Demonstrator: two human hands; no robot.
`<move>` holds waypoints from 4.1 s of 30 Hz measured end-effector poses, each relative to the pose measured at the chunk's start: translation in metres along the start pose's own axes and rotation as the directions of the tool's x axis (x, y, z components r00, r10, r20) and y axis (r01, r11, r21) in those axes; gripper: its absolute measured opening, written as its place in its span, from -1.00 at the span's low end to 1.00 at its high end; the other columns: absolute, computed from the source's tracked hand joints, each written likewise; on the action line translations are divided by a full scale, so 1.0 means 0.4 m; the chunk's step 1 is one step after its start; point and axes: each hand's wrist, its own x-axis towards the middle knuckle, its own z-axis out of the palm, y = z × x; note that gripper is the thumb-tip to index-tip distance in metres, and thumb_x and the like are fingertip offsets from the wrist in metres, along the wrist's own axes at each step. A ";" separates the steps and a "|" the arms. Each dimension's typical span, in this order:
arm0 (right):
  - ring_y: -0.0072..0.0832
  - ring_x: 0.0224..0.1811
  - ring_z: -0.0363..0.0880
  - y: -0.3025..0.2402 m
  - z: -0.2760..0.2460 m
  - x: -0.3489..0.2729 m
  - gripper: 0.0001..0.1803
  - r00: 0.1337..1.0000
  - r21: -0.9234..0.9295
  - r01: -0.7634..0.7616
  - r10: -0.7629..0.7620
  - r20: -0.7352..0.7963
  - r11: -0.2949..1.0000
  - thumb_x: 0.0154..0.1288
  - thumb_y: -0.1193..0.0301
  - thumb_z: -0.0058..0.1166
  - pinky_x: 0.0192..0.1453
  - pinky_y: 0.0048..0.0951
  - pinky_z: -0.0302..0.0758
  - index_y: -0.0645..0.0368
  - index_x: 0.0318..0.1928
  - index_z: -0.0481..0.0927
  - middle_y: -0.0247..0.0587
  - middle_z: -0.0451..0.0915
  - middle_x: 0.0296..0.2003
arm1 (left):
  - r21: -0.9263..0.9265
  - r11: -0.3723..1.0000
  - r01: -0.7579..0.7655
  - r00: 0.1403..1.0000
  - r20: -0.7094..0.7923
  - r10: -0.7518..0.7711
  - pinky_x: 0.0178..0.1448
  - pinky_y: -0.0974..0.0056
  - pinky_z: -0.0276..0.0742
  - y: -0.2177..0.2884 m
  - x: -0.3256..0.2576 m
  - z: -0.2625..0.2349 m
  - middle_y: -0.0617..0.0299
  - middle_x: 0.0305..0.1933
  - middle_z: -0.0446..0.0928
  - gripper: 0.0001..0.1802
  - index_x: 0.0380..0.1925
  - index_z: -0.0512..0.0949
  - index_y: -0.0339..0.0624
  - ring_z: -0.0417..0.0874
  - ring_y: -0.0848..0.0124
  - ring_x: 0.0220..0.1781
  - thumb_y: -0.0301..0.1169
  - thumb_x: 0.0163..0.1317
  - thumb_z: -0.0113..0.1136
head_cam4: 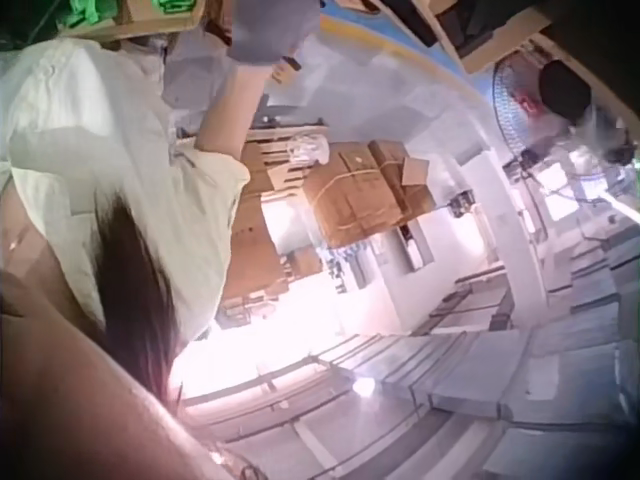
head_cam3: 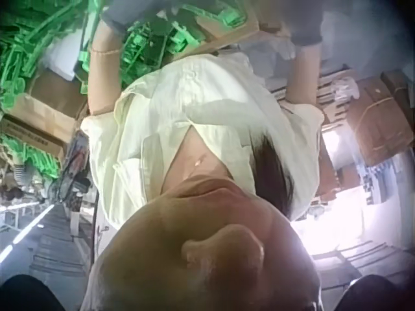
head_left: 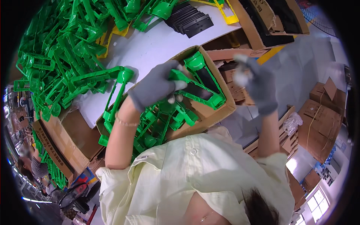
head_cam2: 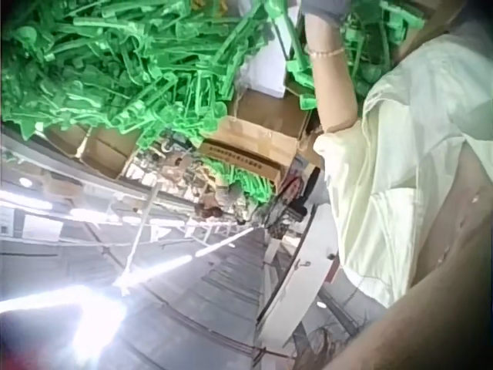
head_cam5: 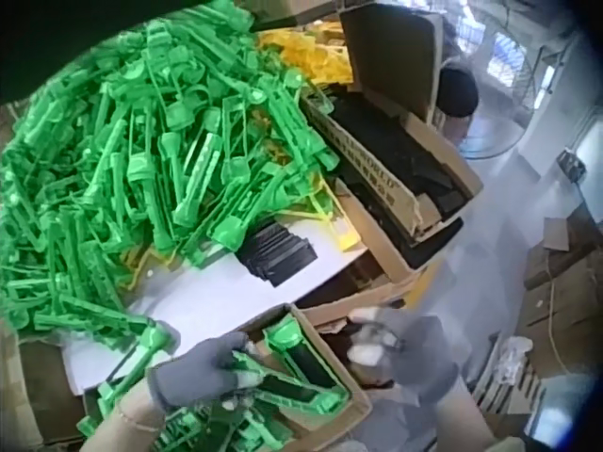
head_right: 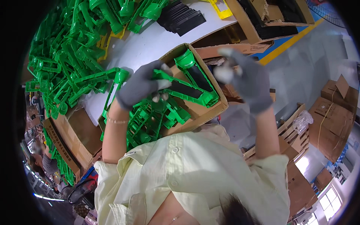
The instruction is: Assembling black rectangular inserts into green plastic housing frames at an industrial workbench.
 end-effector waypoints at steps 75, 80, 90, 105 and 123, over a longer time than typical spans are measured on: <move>-0.72 -0.54 0.35 -0.181 0.097 0.019 -0.82 0.948 0.114 0.261 -0.277 0.156 0.958 0.26 0.43 0.12 -0.45 -0.62 0.31 0.27 -0.20 0.49 -0.36 0.46 -0.56 | -0.431 0.816 -0.385 0.882 -0.432 0.188 -0.21 0.34 0.67 -0.070 -0.193 0.061 0.08 -0.21 0.60 -0.69 -0.02 0.50 -0.44 0.68 0.36 -0.27 -0.52 0.25 0.11; -0.65 -0.58 0.38 -0.178 0.113 0.009 -0.73 0.970 0.148 0.104 -0.134 0.205 0.984 0.23 0.37 0.17 -0.48 -0.56 0.32 0.26 -0.15 0.47 -0.31 0.46 -0.58 | -0.398 0.854 -0.335 0.880 -0.455 0.134 -0.28 0.39 0.64 -0.052 -0.178 0.081 0.08 -0.23 0.61 -0.69 -0.03 0.50 -0.45 0.68 0.38 -0.30 -0.54 0.23 0.13; -0.55 -0.42 0.57 -0.093 0.086 -0.074 -0.70 0.967 0.340 -0.051 -0.038 0.252 0.939 0.12 0.31 0.29 -0.35 -0.51 0.47 0.26 -0.25 0.55 -0.25 0.59 -0.46 | -0.130 0.950 -0.284 0.933 -0.268 0.242 -0.45 0.47 0.54 -0.052 -0.170 0.073 0.15 -0.37 0.62 -0.78 -0.15 0.58 -0.41 0.63 0.50 -0.48 -0.64 0.16 0.19; -0.51 -0.58 0.54 -0.037 0.049 -0.121 -0.72 0.957 -0.073 -0.251 0.259 0.130 0.965 0.16 0.26 0.24 -0.46 -0.50 0.43 0.22 -0.27 0.58 -0.17 0.55 -0.61 | 0.117 0.990 -0.084 0.951 -0.287 0.114 -0.61 0.45 0.41 0.023 -0.012 0.075 0.23 -0.51 0.53 -0.69 -0.25 0.40 -0.21 0.52 0.57 -0.64 -0.55 0.05 0.31; -0.38 -0.25 0.60 0.071 0.097 0.428 -0.68 0.512 -0.494 0.792 -0.830 0.220 0.358 0.12 0.46 0.16 -0.27 -0.43 0.51 0.02 -0.08 0.48 -0.27 0.56 -0.22 | 0.883 0.466 -0.061 0.532 -0.367 0.764 -0.32 0.13 0.51 0.007 -0.052 -0.007 0.19 -0.21 0.53 -0.62 -0.09 0.49 -0.04 0.60 0.15 -0.39 -0.38 0.03 0.27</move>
